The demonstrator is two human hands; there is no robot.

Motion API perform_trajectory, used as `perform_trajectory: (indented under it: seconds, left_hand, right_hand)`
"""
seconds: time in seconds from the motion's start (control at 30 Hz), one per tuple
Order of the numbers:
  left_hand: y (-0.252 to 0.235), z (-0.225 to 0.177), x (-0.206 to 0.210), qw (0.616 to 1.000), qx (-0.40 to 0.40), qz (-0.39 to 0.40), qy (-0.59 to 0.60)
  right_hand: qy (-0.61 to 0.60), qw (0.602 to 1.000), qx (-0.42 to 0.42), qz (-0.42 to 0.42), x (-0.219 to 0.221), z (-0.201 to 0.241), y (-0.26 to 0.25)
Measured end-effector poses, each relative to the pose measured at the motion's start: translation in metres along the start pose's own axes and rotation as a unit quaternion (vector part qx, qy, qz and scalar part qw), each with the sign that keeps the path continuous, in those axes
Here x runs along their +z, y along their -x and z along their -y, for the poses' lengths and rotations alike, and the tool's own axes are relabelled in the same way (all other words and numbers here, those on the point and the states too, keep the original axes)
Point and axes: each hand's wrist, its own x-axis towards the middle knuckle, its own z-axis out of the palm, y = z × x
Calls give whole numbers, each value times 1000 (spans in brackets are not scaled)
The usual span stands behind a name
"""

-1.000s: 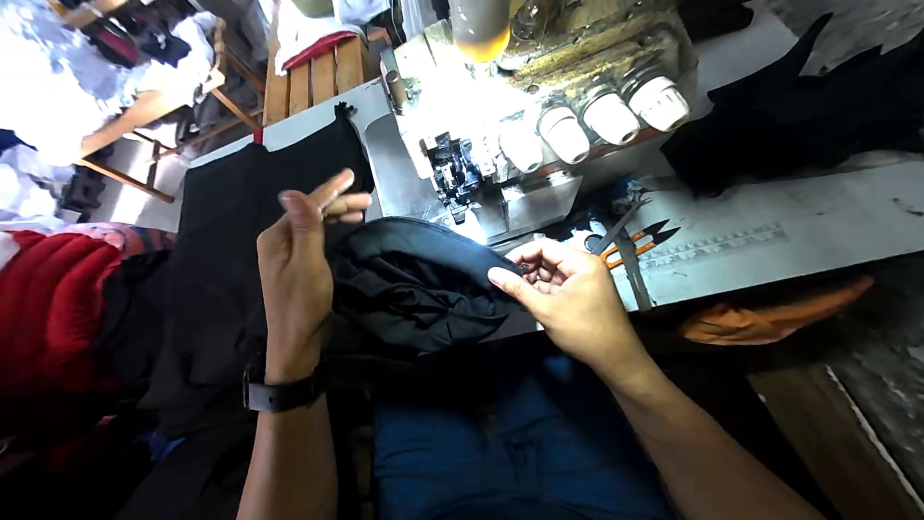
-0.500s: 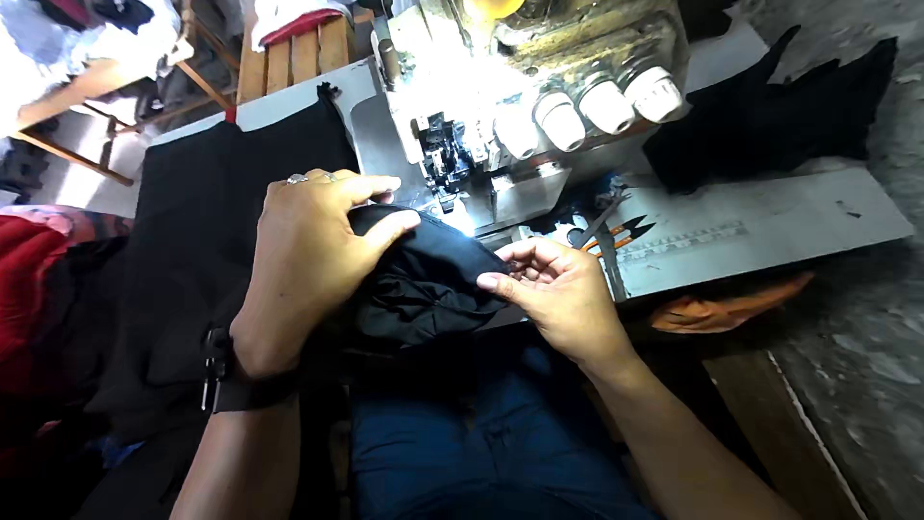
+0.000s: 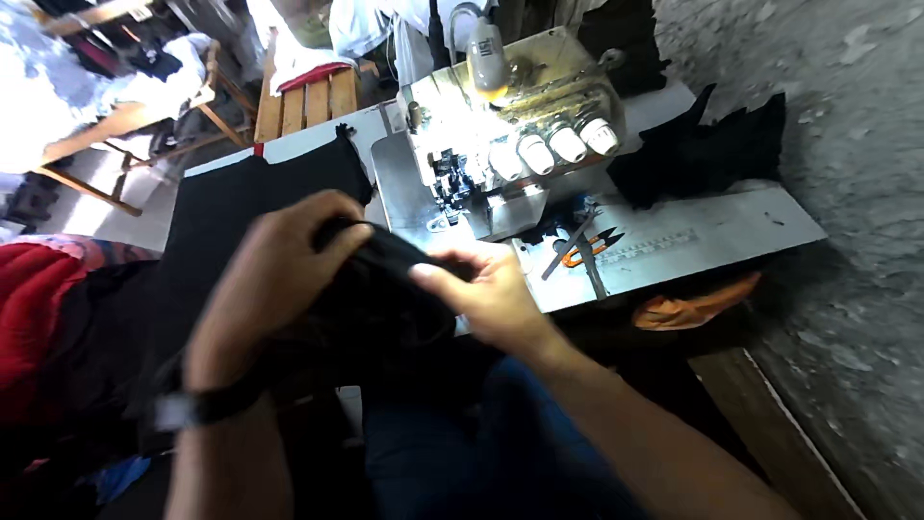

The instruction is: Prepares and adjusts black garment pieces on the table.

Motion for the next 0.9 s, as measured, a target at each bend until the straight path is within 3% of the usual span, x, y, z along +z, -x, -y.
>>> perform_trajectory:
  seconds: [0.03, 0.1, 0.17, 0.2, 0.3, 0.4, 0.47, 0.53, 0.7, 0.9]
  left_hand:
    - [11, 13, -24, 1000, 9, -12, -14]
    - [23, 42, -77, 994, 104, 8, 34]
    - [-6, 3, -110, 994, 36, 34, 98]
    - [-28, -8, -111, 995, 53, 34, 75]
    - [-84, -12, -57, 983, 141, 47, -104]
    - [-103, 3, 37, 988, 87, 92, -85]
    - [-111, 20, 75, 992, 56, 87, -71]
    - [-116, 22, 86, 991, 17, 85, -98]
    - [-115, 14, 83, 992, -31, 55, -108]
    - [-106, 1, 84, 998, -23, 45, -42]
  right_hand:
    - [-55, 998, -8, 4, 22, 12, 1]
    - [-163, 986, -22, 25, 59, 39, 8]
    - [-228, 973, -19, 36, 71, 57, 11]
    - [-224, 974, -19, 34, 67, 57, 10]
    - [-135, 990, 28, -6, 33, 12, 6]
    - [0, 992, 94, -85, 5, -31, 11]
    - [53, 987, 79, -128, -1, -45, 13]
    - [62, 986, 44, -151, -8, -53, 12]
    - [85, 990, -26, -114, -20, -58, 1]
    - [72, 991, -6, -109, -29, -60, -2]
